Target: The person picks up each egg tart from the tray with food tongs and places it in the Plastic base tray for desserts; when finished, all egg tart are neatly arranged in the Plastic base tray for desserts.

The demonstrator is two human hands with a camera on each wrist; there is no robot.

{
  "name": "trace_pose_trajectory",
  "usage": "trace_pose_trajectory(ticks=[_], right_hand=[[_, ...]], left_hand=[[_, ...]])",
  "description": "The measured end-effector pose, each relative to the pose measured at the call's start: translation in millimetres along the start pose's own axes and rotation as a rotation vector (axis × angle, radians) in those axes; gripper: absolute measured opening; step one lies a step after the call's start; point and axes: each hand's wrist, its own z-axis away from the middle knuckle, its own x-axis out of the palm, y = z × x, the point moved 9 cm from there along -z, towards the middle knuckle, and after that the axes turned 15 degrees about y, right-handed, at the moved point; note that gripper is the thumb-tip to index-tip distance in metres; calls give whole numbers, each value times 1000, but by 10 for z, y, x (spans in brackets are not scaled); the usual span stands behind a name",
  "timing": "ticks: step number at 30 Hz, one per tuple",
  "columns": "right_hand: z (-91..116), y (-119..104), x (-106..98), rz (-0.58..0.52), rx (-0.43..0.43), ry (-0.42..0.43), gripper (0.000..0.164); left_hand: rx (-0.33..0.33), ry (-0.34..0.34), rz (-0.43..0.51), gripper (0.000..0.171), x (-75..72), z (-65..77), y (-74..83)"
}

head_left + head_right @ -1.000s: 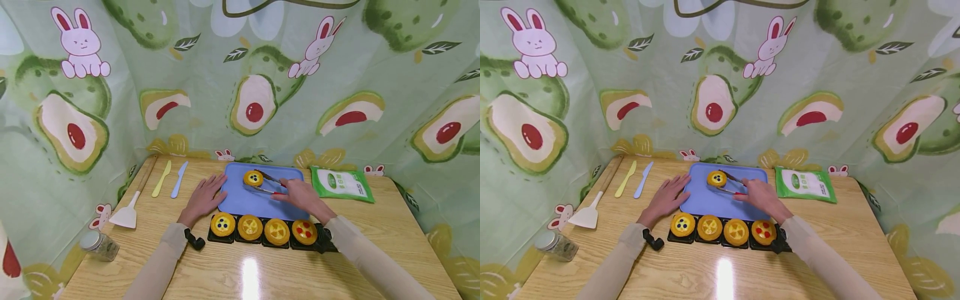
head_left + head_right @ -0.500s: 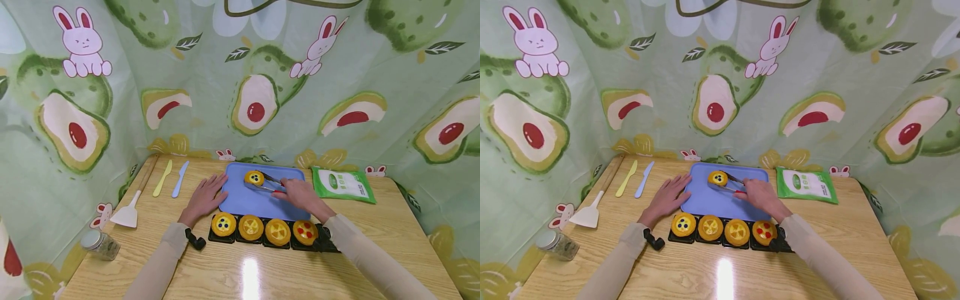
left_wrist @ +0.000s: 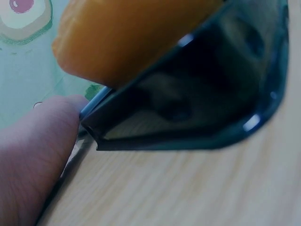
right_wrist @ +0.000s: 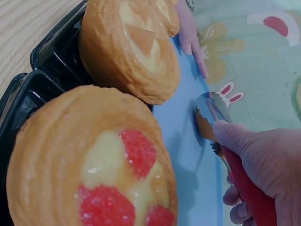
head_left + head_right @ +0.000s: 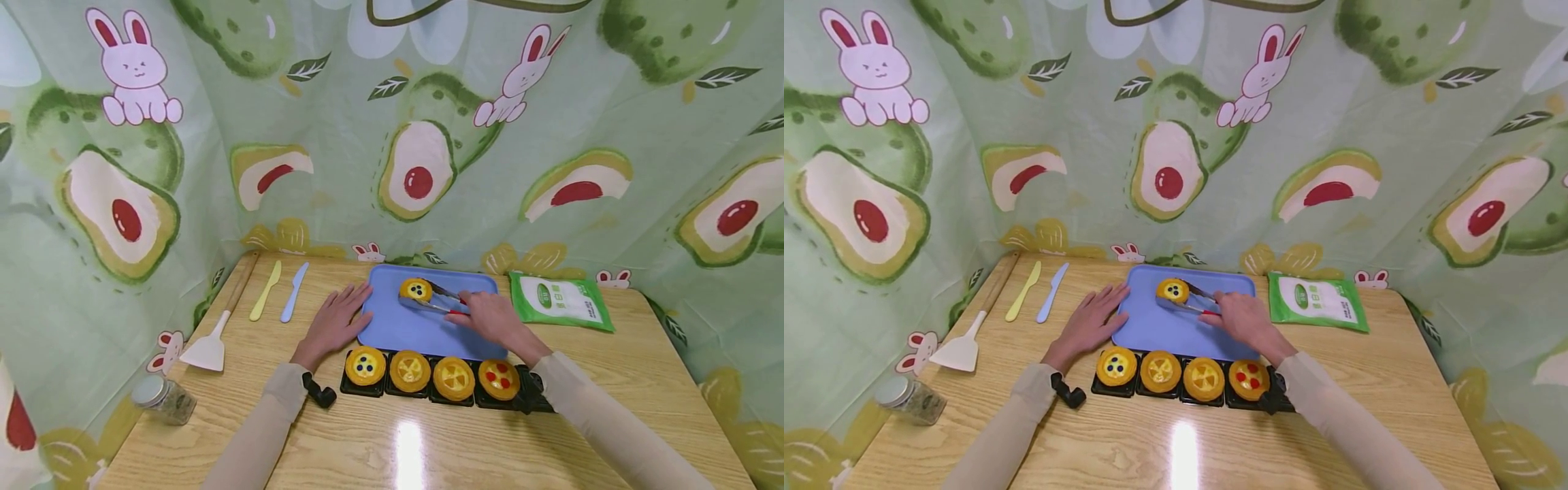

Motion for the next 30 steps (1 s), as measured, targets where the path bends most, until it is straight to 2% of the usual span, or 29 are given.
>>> trace_pose_trajectory(ticks=[16, 30], right_hand=[[78, 43, -236, -22, 42, 3, 45], [292, 135, -586, -23, 72, 68, 48]], left_hand=[[-3, 8, 9, 66, -14, -9, 24], [-4, 6, 4, 67, -21, -6, 23]])
